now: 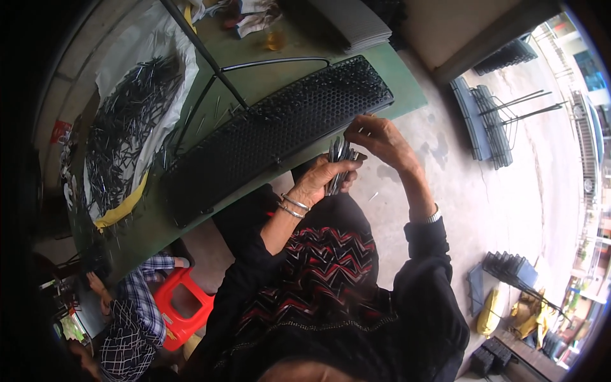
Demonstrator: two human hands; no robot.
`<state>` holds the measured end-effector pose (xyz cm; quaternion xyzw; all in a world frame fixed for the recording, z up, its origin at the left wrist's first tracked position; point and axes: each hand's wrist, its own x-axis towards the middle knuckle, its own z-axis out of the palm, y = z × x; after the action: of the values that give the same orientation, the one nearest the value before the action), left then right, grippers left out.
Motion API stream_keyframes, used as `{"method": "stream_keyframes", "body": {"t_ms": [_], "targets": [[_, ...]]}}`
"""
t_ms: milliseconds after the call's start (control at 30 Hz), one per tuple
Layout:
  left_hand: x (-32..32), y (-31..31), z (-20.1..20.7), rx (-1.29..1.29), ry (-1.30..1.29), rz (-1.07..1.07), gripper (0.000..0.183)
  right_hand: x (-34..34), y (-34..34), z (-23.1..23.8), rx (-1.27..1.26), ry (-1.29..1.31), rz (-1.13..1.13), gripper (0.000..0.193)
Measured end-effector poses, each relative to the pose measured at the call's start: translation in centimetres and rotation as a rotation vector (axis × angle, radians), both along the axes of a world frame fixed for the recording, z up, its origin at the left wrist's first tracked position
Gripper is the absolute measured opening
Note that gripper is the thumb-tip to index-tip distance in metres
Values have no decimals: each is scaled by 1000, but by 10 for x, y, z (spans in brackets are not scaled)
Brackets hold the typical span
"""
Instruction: Sorting and inspecting small metal components at a workbench in a fabrication setting.
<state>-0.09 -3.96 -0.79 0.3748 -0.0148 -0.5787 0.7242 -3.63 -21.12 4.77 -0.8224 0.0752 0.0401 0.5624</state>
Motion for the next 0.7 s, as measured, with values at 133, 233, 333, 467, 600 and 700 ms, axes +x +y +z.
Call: {"method": "stream_keyframes", "body": {"t_ms": [133,233,333,467,600,700], "targets": [[6,2,-1,27,16,68,18,6,4,-3,-171,-129,-17,8],[9,3,0,119,-64,90,17,8,4,-4,-248,-139,-1,8],[11,4,2,102,-102,94,17,11,7,2,-117,-5,-48,9],[14,4,-3,79,-39,126,20,17,7,2,-88,-143,-300,10],[13,4,-13,-30,28,180,20,38,9,0,-267,-318,-564,12],[11,-2,-18,-45,113,207,18,57,-1,-18,-388,-483,-605,11]]}}
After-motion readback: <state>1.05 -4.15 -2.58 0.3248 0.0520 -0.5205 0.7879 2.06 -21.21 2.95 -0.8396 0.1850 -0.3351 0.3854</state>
